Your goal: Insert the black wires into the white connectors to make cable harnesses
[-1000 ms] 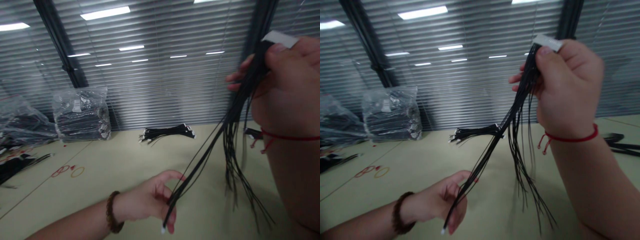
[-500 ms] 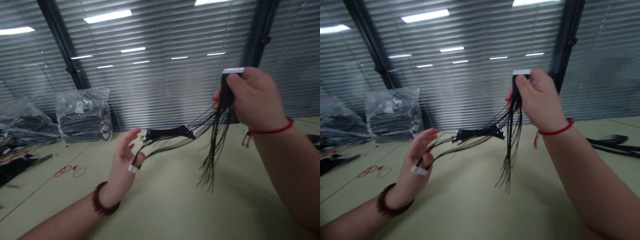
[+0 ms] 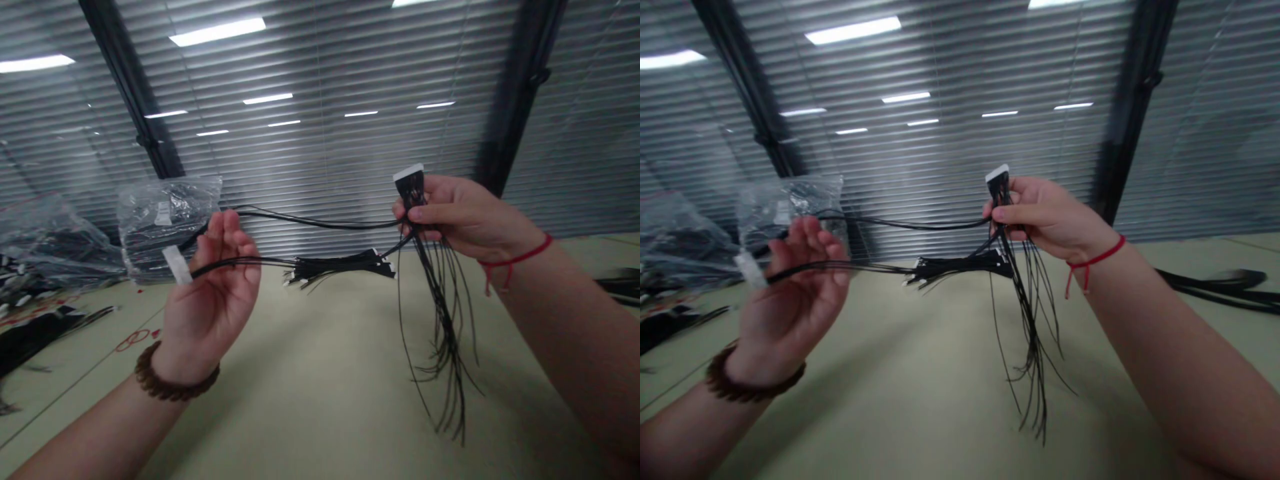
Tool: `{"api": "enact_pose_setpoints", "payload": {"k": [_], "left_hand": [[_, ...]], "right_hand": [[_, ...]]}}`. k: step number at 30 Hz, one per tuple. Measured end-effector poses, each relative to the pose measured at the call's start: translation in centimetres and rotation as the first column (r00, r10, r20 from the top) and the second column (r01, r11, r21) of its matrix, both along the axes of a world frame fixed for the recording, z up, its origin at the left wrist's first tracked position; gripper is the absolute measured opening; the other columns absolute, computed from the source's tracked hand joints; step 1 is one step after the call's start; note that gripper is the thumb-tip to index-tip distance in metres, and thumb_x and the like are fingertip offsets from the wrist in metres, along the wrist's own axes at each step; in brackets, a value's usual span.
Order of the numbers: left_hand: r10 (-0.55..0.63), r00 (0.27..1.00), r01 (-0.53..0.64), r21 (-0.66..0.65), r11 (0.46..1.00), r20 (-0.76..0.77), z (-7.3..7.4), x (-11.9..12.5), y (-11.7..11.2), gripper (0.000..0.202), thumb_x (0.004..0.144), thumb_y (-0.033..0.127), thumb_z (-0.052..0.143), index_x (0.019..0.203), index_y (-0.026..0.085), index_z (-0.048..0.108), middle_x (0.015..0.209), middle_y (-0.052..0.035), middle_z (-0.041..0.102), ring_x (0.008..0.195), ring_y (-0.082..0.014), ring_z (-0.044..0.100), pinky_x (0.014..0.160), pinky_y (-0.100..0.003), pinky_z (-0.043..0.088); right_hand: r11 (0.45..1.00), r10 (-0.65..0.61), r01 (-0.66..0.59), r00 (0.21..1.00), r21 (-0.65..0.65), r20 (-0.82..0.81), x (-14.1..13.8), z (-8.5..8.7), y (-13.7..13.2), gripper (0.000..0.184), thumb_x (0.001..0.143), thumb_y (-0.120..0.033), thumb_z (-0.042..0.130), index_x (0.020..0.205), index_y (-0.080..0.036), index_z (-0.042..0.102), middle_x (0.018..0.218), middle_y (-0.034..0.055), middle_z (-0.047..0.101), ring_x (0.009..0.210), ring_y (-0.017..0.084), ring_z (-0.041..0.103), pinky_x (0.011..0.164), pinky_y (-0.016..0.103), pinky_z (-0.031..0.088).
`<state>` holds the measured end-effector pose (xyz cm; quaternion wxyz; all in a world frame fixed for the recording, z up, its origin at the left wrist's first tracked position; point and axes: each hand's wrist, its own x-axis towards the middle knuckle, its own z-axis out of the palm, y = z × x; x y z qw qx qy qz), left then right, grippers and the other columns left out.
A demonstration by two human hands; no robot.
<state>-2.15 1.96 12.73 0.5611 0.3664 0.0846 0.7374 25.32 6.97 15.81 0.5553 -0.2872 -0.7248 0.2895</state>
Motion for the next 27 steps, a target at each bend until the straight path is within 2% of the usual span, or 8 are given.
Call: {"api": "enact_pose_setpoints", "payload": {"k": [3,5,8,10,12,15,20,27], "left_hand": [[-0.176,0.984,0.178,0.065,0.982,-0.036,1.1,-0.8,-1.3,0.027,0.087,0.009,0.036,0.092,0.011,0.063,0.089,-0.001,0.072,0.045,0.0012,0.055,0.053,-0.008,0.049],[-0.415,0.87,0.412,-0.068,0.909,-0.265,0.9,-1.3,-1.9,0.032,0.086,0.017,0.035,0.094,0.007,0.064,0.086,-0.0057,0.072,0.029,0.0028,0.042,0.034,-0.009,0.038],[-0.813,0.317,0.65,-0.512,0.561,-0.488,-0.7,-0.8,-2.0,0.056,0.085,0.048,0.035,0.11,0.005,0.06,0.082,-0.0145,0.071,0.03,-0.0083,0.051,0.027,-0.017,0.031],[-0.836,0.208,0.637,-0.579,0.509,-0.507,-2.0,0.5,-1.5,0.056,0.081,0.053,0.045,0.108,0.006,0.06,0.072,-0.0116,0.069,0.042,-0.0137,0.059,0.039,-0.021,0.043],[-0.765,0.319,0.593,-0.512,0.622,-0.56,-2.6,2.1,-0.9,0.035,0.076,0.036,0.062,0.1,0.011,0.061,0.063,-0.0041,0.064,0.052,-0.0123,0.059,0.048,-0.02,0.046],[-0.692,0.348,0.557,-0.455,0.695,-0.632,-2.0,4.3,-0.2,0.018,0.078,0.019,0.061,0.095,0.012,0.06,0.062,-0.0006,0.058,0.054,-0.0093,0.056,0.056,-0.02,0.044],[-0.59,0.549,0.452,-0.384,0.805,-0.592,-0.9,5.8,-0.8,0.011,0.087,0.018,0.046,0.086,0.013,0.056,0.05,0.0095,0.024,0.039,-0.0027,0.02,0.04,-0.016,0.018],[-0.397,0.638,0.282,-0.28,0.918,-0.659,-1.8,6.0,-2.8,0.018,0.085,0.022,0.048,0.102,0.018,0.048,0.046,0.0108,0.03,0.039,-0.0047,0.019,0.04,-0.02,0.013]], "right_hand": [[0.993,0.083,-0.081,0.996,-0.086,0.019,-0.5,-0.2,-0.2,0.024,0.061,-0.019,0.069,0.079,-0.014,0.054,0.073,0.0019,0.061,0.049,0.007,0.05,0.034,0.015,0.032],[0.993,0.088,-0.088,0.996,-0.081,0.006,-1.0,-0.3,-0.4,0.026,0.063,-0.015,0.068,0.083,-0.016,0.052,0.073,0.0004,0.06,0.048,0.006,0.049,0.035,0.016,0.033],[0.997,0.068,-0.069,0.997,-0.023,-0.025,-1.6,-0.4,-0.7,0.035,0.065,-0.011,0.068,0.093,-0.019,0.048,0.076,-0.0008,0.061,0.058,0.008,0.055,0.041,0.016,0.039],[0.997,0.081,-0.081,0.997,-0.001,-0.018,-2.0,-0.5,-1.0,0.04,0.065,-0.01,0.067,0.097,-0.019,0.045,0.079,-0.0004,0.062,0.062,0.01,0.058,0.044,0.016,0.042],[0.992,0.127,-0.126,0.992,-0.009,0.017,-2.5,-0.7,-1.4,0.042,0.066,-0.011,0.066,0.099,-0.019,0.042,0.08,0.0007,0.063,0.063,0.011,0.059,0.044,0.017,0.044],[0.977,0.212,-0.209,0.973,-0.045,0.087,-3.3,-1.1,-2.0,0.042,0.069,-0.014,0.063,0.102,-0.02,0.038,0.082,0.0025,0.064,0.065,0.013,0.062,0.045,0.02,0.047],[0.969,0.245,-0.241,0.952,-0.048,0.182,-4.3,-2.0,-2.6,0.043,0.073,-0.015,0.059,0.109,-0.021,0.036,0.089,0.0028,0.064,0.082,0.016,0.064,0.068,0.029,0.054],[0.995,0.067,-0.086,0.941,0.043,0.331,-4.6,-2.6,-2.4,0.038,0.076,-0.017,0.056,0.111,-0.02,0.04,0.085,0.0024,0.064,0.073,0.015,0.064,0.062,0.026,0.052]]}}
